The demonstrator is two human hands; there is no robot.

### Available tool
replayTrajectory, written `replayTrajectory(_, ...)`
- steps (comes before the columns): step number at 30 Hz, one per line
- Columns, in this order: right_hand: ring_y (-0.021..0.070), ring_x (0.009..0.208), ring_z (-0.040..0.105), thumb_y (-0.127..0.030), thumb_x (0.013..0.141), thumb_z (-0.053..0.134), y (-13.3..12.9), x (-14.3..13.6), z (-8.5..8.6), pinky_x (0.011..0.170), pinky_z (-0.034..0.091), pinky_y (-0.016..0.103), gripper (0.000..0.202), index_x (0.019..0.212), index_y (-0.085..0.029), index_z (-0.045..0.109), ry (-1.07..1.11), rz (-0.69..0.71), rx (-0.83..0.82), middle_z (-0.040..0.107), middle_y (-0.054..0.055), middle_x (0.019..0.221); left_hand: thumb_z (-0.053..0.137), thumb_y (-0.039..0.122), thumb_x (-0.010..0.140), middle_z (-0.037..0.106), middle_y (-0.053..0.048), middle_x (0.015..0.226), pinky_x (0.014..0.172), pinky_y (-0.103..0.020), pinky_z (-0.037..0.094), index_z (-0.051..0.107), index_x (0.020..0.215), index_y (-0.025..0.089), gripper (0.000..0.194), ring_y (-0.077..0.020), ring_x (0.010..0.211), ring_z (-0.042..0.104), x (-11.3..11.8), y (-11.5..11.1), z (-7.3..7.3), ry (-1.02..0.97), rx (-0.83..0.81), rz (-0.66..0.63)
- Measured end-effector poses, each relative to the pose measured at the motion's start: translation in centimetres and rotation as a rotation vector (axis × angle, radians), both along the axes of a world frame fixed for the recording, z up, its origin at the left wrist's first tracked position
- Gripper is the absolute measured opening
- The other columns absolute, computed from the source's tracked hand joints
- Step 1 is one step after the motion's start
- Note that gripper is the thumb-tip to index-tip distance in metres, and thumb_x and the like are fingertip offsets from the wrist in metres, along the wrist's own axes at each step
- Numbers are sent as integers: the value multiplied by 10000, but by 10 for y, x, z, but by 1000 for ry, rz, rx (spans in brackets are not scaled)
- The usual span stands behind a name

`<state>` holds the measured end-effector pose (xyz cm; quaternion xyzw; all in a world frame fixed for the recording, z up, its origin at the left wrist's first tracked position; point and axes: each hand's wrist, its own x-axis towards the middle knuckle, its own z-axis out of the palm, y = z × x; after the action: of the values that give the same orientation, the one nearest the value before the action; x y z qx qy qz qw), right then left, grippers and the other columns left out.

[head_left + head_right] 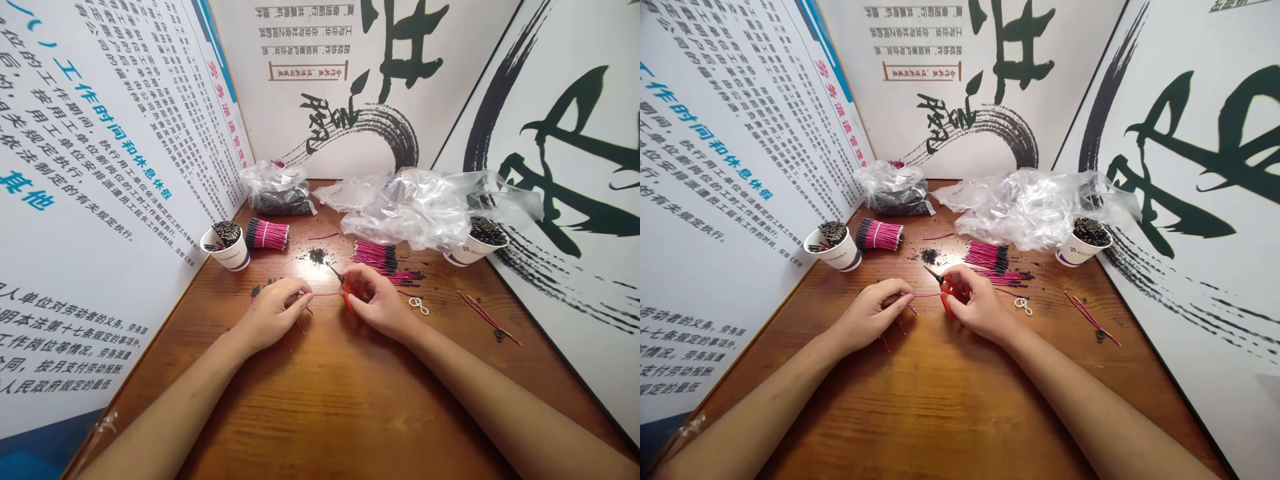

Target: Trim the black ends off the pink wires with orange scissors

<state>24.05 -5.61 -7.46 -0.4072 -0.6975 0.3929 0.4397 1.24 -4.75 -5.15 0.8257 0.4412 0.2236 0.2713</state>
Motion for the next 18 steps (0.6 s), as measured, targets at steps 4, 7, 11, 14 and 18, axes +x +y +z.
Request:
replayTrajectory(4, 143, 739, 572, -262, 836, 624, -1, -2, 2, 659, 470, 262, 167, 979, -228, 544, 101, 2, -69, 604, 7, 829, 460, 334, 958, 641, -10, 773, 683, -259, 392, 606, 814, 176, 259, -141, 731, 551, 0, 0, -1, 8, -1, -8)
replayTrajectory(7, 141, 736, 589, -292, 815, 666, 1, -2, 1, 666, 480, 263, 218, 986, -226, 547, 154, -2, -123, 617, 6, 822, 461, 338, 957, 643, -11, 786, 688, -262, 394, 608, 816, 179, 259, -144, 739, 553, -1, 0, -2, 8, 1, -13)
replayTrajectory(11, 140, 731, 605, -311, 792, 706, 4, -1, -1, 683, 491, 273, 265, 983, -224, 545, 216, 11, -182, 628, 0, 810, 459, 336, 960, 649, -7, 797, 686, -256, 394, 612, 824, 180, 257, -141, 746, 558, -2, 1, -2, -4, -5, -14)
replayTrajectory(14, 140, 729, 612, -318, 787, 717, 5, 0, -1, 680, 494, 276, 278, 982, -226, 543, 235, 20, -212, 636, -1, 808, 466, 326, 958, 651, -2, 795, 691, -251, 395, 613, 814, 178, 254, -138, 750, 560, -2, 1, -1, -15, -15, -12)
replayTrajectory(18, 133, 724, 617, -294, 771, 732, 5, 0, -1, 671, 489, 262, 285, 982, -227, 552, 240, 18, -221, 642, -7, 805, 475, 307, 954, 654, -1, 796, 699, -249, 394, 622, 810, 175, 244, -137, 757, 559, -4, 2, -1, -19, -29, -10)
